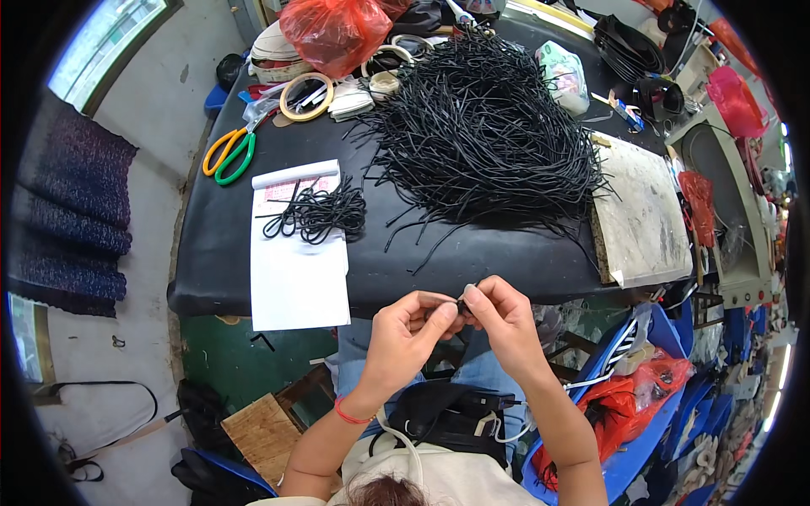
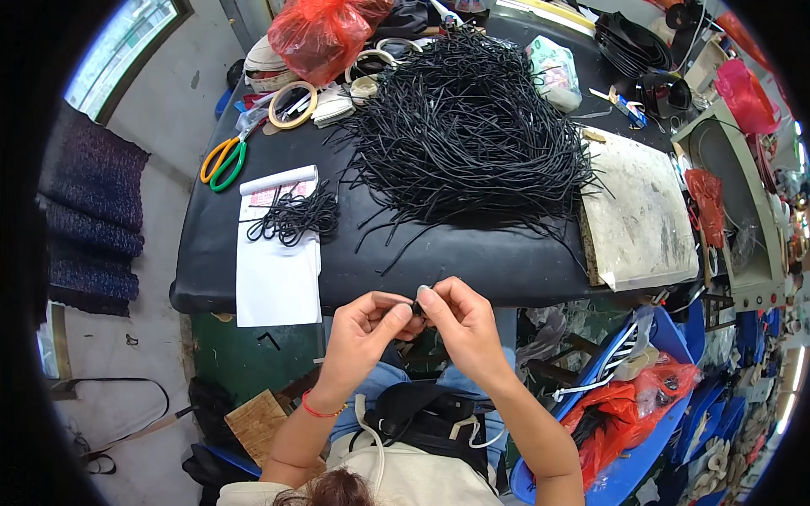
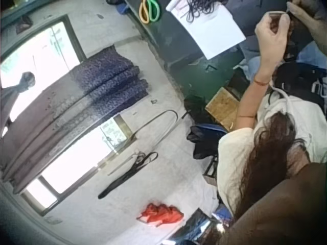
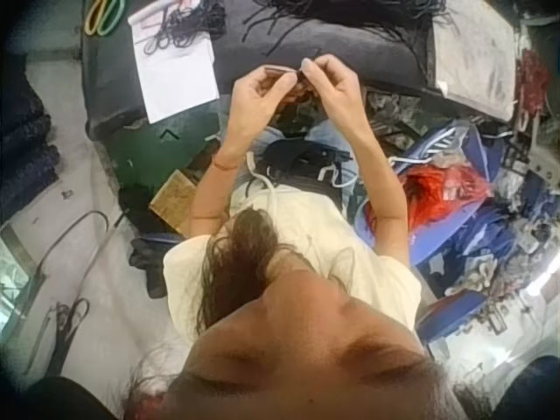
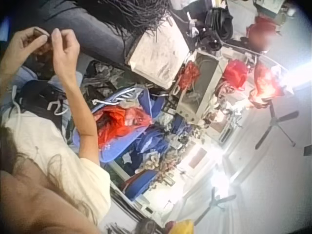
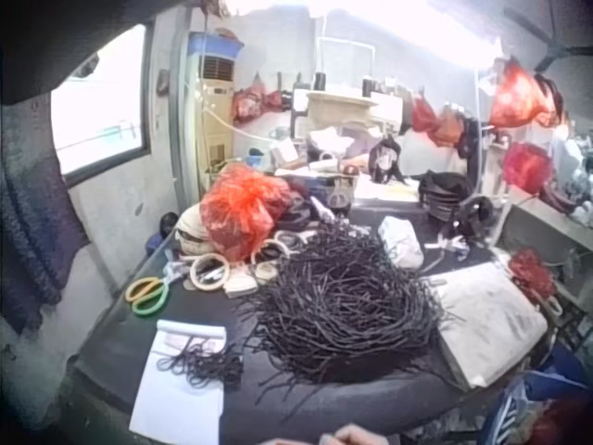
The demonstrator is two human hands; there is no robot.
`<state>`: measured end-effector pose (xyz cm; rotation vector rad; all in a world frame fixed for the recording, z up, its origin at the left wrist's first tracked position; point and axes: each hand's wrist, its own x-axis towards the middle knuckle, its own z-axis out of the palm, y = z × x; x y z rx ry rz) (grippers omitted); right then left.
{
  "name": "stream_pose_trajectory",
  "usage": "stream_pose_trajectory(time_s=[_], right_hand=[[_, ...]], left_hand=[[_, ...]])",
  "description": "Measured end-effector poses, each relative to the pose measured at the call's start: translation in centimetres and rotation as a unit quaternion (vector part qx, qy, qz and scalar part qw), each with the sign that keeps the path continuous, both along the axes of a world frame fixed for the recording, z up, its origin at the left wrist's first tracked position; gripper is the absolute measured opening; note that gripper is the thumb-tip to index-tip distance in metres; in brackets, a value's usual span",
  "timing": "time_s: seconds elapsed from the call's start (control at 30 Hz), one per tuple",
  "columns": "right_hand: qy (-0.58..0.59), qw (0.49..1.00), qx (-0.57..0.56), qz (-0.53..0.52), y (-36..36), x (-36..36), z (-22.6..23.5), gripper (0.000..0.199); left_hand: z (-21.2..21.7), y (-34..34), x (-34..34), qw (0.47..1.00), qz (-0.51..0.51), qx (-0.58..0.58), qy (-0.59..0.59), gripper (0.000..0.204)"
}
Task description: The person sits at a workbench and repeatedly ties black cable ties by hand. They pick up individual ties from a large pile, loop them, and pull the ends to tighten the knot. The finished ties are placed on a white sheet of paper to the left of the workspace.
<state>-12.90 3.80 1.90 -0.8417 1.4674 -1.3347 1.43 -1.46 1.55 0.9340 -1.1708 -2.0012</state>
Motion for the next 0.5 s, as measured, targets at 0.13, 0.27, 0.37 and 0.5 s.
stream_pose_trajectory(time_s=[0.13,0.27,0.37,0.5], right_hand=[[0.016,1.0,-0.018,-0.008,0.2,0.3,0.2,0.021],[0.246,0.967,-0.06,-0.033,0.4,1.2,0.2,0.021],[0.275,0.96,-0.051,-0.022,-0.1,1.4,0.6,0.019],[0.409,0.903,-0.131,-0.027,-2.8,-2.4,0.5,0.011]], left_hand=[[0.0,0.1,0.1,0.999,-0.03,0.01,0.002,0.017],[0.2,0.7,-0.3,0.96,0.008,-0.227,-0.161,0.015],[0.1,0.6,-0.4,0.914,0.044,-0.336,-0.223,0.011],[0.5,-3.0,1.7,0.941,0.135,-0.229,-0.209,0.011]])
